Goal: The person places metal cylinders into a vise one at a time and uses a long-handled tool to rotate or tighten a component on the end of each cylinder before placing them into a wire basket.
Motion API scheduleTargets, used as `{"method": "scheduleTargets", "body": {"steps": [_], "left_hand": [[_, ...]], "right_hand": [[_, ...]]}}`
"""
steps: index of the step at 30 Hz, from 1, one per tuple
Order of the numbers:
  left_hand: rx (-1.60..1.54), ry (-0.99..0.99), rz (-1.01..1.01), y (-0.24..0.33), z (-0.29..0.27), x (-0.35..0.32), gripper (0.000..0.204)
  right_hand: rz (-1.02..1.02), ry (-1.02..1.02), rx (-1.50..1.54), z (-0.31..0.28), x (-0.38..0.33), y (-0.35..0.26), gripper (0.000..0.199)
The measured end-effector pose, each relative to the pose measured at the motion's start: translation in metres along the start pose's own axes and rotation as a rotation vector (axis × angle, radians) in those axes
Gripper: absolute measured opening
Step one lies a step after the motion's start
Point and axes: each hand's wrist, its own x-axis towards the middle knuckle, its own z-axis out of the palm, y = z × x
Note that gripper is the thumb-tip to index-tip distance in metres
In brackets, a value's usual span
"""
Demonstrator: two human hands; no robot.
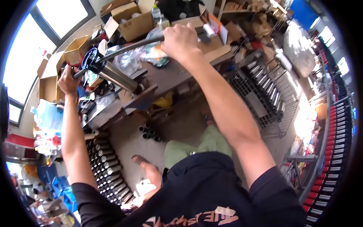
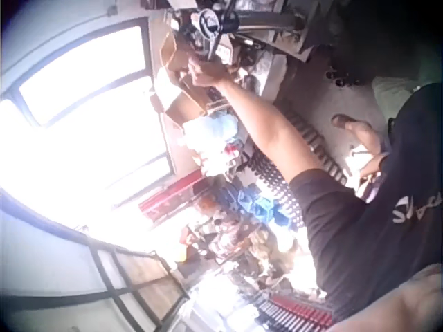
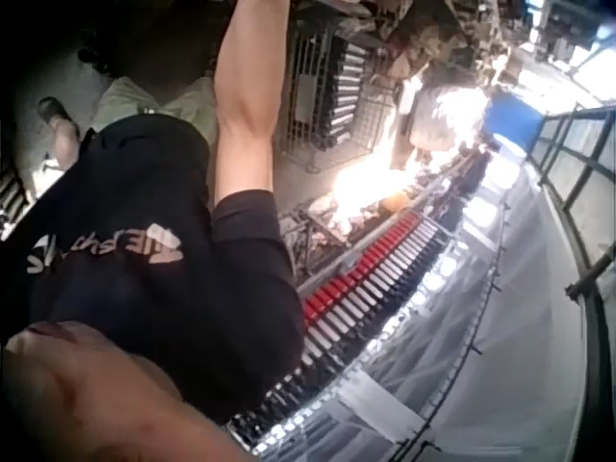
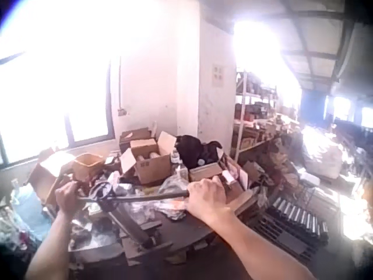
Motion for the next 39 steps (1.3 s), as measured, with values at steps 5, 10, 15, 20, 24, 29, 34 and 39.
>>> {"method": "scheduleTargets", "body": {"steps": [5, 10, 15, 20, 24, 29, 34, 39], "left_hand": [[0.039, -0.046, -0.068, 0.028, -0.005, -0.01, 0.052], [-0.411, -0.505, 0.647, 0.228, -0.083, 0.032, 0.046], [0.709, -1.437, 0.39, 0.228, 0.022, 0.052, 0.087], [0.544, -2.077, 0.103, 0.216, 0.038, 0.102, 0.086], [0.471, -1.694, -0.191, 0.237, -0.039, 0.092, 0.081], [-0.437, -1.141, -1.363, 0.285, -0.154, -0.008, 0.06], [-1.74, -0.314, -2.219, 0.361, -0.136, -0.028, 0.078], [-2.285, 0.078, -2.046, 0.384, -0.099, -0.02, 0.084]], "right_hand": [[-0.049, -0.125, 0.129, 0.002, 0.007, 0.038, 0.023], [-0.133, -0.076, 0.538, 0.036, 0.033, 0.051, 0.015], [-0.174, 0.049, 0.548, 0.014, 0.073, 0.113, 0.006], [-0.215, 0.267, 0.522, 0.024, 0.129, 0.255, 0.02], [-0.166, -0.051, 0.545, 0.105, 0.083, 0.341, 0.031], [0.105, -0.458, 0.517, 0.183, -0.094, 0.327, 0.035], [0.409, -0.808, 0.483, 0.227, -0.19, 0.299, 0.049], [0.362, -0.962, 0.57, 0.262, -0.181, 0.292, 0.053]]}}
